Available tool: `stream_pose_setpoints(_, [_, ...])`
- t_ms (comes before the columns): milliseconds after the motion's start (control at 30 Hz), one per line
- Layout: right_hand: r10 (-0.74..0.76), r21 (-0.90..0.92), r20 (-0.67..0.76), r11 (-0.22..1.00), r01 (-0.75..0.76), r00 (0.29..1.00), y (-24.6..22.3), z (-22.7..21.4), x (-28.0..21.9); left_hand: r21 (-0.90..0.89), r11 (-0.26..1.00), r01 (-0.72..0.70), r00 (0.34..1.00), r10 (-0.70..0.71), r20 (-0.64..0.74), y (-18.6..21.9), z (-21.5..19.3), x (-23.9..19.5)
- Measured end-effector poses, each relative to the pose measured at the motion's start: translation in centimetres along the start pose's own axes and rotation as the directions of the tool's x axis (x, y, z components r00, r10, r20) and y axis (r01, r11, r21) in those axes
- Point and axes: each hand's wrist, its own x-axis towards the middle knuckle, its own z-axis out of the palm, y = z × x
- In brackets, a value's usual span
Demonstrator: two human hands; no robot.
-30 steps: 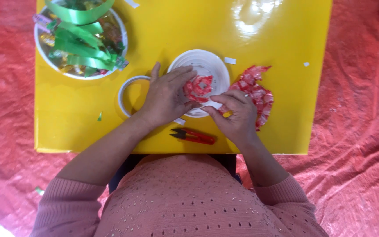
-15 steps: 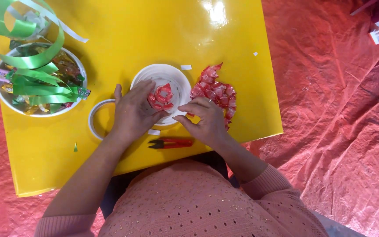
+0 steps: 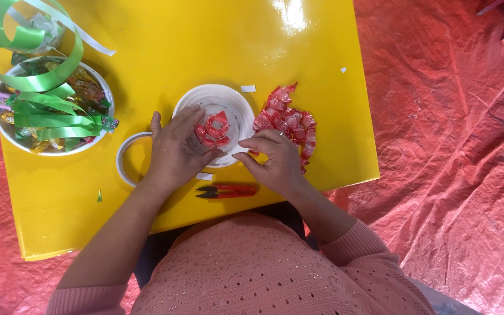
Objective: Assembling a decorative candy arrangement by sticking wrapped candies onto a bowl using adhesive.
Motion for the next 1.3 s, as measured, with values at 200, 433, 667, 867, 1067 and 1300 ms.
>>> stream_pose_setpoints(200, [0.0, 0.002, -0.004, 1.0, 0.0, 1.0, -0.5, 0.1, 0.8, -0.03, 1.0, 0.004, 0.999, -0.005, -0.038, -1.0, 0.7, 0.0])
stream_pose_setpoints(433, [-0.027, 0.026, -0.003, 0.999, 0.027, 1.0, 0.0, 1.0, 1.6, 0.029, 0.998, -0.06, 0.995, 0.063, -0.08, -3.4, 2.2, -0.3])
stream_pose_setpoints(667, [-0.023, 0.006, 0.031, 1.0, 0.023, 0.999, -1.0, 1.3, 2.4, -0.003, 0.999, -0.033, 0.995, 0.032, -0.094, -2.7, 1.6, -0.5])
stream_pose_setpoints(867, [-0.014, 0.001, 0.043, 1.0, 0.014, 0.999, -1.4, 1.0, 2.7, -0.05, 0.999, -0.019, 0.996, 0.015, -0.083, -1.8, 1.0, -0.3])
stream_pose_setpoints(1067, [-0.034, -0.012, 0.056, 0.999, 0.035, 0.998, -1.3, 0.9, 3.2, -0.066, 0.997, -0.031, 0.997, 0.027, -0.07, -1.5, 0.6, -0.2])
stream_pose_setpoints(1300, [-0.077, -0.019, 0.059, 0.997, 0.078, 0.995, -0.9, 0.8, 3.3, -0.064, 0.998, -0.027, 0.998, 0.023, -0.061, -1.4, 0.5, -0.3])
